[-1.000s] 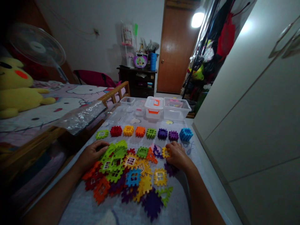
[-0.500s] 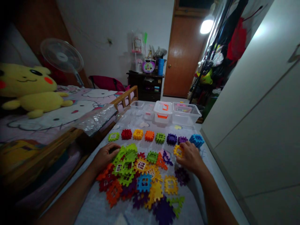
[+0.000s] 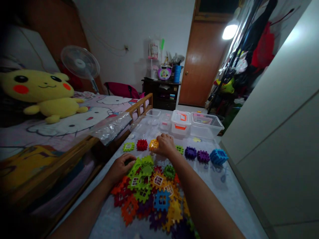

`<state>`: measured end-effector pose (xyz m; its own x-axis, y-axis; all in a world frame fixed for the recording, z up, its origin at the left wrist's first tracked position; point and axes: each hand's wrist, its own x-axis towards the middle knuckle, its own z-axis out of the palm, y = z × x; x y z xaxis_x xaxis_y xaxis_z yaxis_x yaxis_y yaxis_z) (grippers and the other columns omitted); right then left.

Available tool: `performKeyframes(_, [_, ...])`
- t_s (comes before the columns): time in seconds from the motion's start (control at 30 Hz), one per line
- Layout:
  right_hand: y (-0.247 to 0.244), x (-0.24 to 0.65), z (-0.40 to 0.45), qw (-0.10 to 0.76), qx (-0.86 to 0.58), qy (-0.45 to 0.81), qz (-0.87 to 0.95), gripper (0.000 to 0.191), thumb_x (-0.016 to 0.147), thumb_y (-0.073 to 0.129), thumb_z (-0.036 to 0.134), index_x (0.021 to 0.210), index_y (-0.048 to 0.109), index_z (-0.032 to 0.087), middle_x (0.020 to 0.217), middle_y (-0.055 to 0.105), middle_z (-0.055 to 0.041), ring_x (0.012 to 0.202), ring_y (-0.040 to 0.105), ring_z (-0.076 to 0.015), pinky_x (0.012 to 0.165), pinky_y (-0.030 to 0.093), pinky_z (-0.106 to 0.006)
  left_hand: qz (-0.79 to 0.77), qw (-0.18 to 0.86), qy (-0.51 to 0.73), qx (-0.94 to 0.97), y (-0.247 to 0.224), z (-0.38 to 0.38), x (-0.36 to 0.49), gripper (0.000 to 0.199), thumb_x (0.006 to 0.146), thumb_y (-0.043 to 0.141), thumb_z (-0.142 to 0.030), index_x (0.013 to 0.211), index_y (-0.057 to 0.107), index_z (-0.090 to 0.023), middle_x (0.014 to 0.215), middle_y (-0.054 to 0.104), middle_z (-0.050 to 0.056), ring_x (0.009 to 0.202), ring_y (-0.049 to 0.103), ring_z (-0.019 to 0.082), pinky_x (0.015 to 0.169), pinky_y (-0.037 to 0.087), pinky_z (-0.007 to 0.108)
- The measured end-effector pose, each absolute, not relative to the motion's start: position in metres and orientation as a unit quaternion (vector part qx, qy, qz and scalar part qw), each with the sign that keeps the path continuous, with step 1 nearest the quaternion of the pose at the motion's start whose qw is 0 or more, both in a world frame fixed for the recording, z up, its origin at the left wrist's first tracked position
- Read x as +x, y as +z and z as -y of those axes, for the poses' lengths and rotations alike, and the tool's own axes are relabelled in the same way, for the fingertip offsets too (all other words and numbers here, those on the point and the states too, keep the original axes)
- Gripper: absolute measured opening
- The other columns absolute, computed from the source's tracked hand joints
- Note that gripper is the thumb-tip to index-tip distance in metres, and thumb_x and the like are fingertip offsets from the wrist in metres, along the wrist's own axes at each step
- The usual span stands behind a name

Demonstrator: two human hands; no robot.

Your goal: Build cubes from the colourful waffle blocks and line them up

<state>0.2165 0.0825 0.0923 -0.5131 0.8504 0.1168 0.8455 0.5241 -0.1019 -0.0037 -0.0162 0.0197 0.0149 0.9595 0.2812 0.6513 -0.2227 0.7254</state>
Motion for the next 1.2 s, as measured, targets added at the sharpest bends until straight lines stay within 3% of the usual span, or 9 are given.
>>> performKeyframes(0.37, [0.08, 0.194, -0.111, 0.021, -0.487, 0.015, 0.873, 0.048, 0.068, 0.068, 0.051, 0.103, 0.064, 0.019, 0.111, 0.06, -0.0131, 0.104, 0.05, -0.0306, 0.084, 0.038, -0.039, -0.594, 0.204, 0.371, 0.684, 0.022, 0.017, -0.003, 0.015, 0.08, 0.052, -0.027, 0.08, 0.065, -0.019, 0.087, 0.064, 0.004, 0.088, 0.061, 0.02, 0.084, 0.047, 0.032])
performKeyframes(0.53, [0.079, 0.196, -0.11, 0.017, -0.489, 0.019, 0.872, 0.059, 0.065, 0.07, 0.054, 0.111, 0.061, 0.019, 0.115, 0.059, -0.014, 0.107, 0.049, -0.0318, 0.086, 0.038, -0.04, -0.594, 0.202, 0.373, 0.683, 0.021, 0.015, -0.003, 0.015, 0.08, 0.052, -0.027, 0.08, 0.066, -0.019, 0.088, 0.065, 0.004, 0.089, 0.061, 0.02, 0.084, 0.047, 0.033])
performKeyframes(0.8, [0.074, 0.194, -0.114, 0.021, -0.487, 0.035, 0.872, 0.05, 0.066, 0.071, 0.052, 0.103, 0.065, 0.018, 0.109, 0.062, -0.0138, 0.104, 0.052, -0.0319, 0.085, 0.039, -0.041, -0.595, 0.203, 0.377, 0.68, 0.021, 0.016, -0.002, 0.015, 0.079, 0.053, -0.027, 0.08, 0.065, -0.02, 0.088, 0.065, 0.004, 0.089, 0.061, 0.02, 0.084, 0.047, 0.033])
performKeyframes(0.9, [0.079, 0.198, -0.111, 0.04, -0.492, 0.041, 0.869, 0.06, 0.064, 0.074, 0.05, 0.113, 0.061, 0.017, 0.115, 0.06, -0.0145, 0.108, 0.051, -0.0334, 0.088, 0.039, -0.043, -0.595, 0.204, 0.376, 0.681, 0.02, 0.016, -0.003, 0.015, 0.08, 0.053, -0.029, 0.08, 0.065, -0.019, 0.088, 0.065, 0.004, 0.089, 0.061, 0.02, 0.084, 0.047, 0.033])
performKeyframes(1.03, [0.097, 0.228, -0.094, 0.086, -0.501, 0.045, 0.86, 0.071, 0.073, 0.068, 0.046, 0.133, 0.046, 0.017, 0.129, 0.051, -0.0142, 0.117, 0.047, -0.0319, 0.094, 0.038, -0.044, -0.595, 0.204, 0.371, 0.683, 0.017, 0.015, -0.005, 0.017, 0.081, 0.053, -0.031, 0.083, 0.066, -0.02, 0.09, 0.065, 0.003, 0.09, 0.062, 0.02, 0.086, 0.047, 0.033])
performKeyframes(1.2, [0.108, 0.302, -0.045, 0.188, -0.46, 0.104, 0.861, 0.046, 0.08, 0.061, 0.03, 0.123, 0.053, 0.016, 0.12, 0.056, -0.0133, 0.11, 0.053, -0.026, 0.094, 0.042, -0.039, -0.594, 0.203, 0.365, 0.688, 0.015, 0.014, -0.007, 0.02, 0.081, 0.053, -0.035, 0.083, 0.066, -0.02, 0.091, 0.066, 0.004, 0.091, 0.062, 0.021, 0.086, 0.047, 0.033])
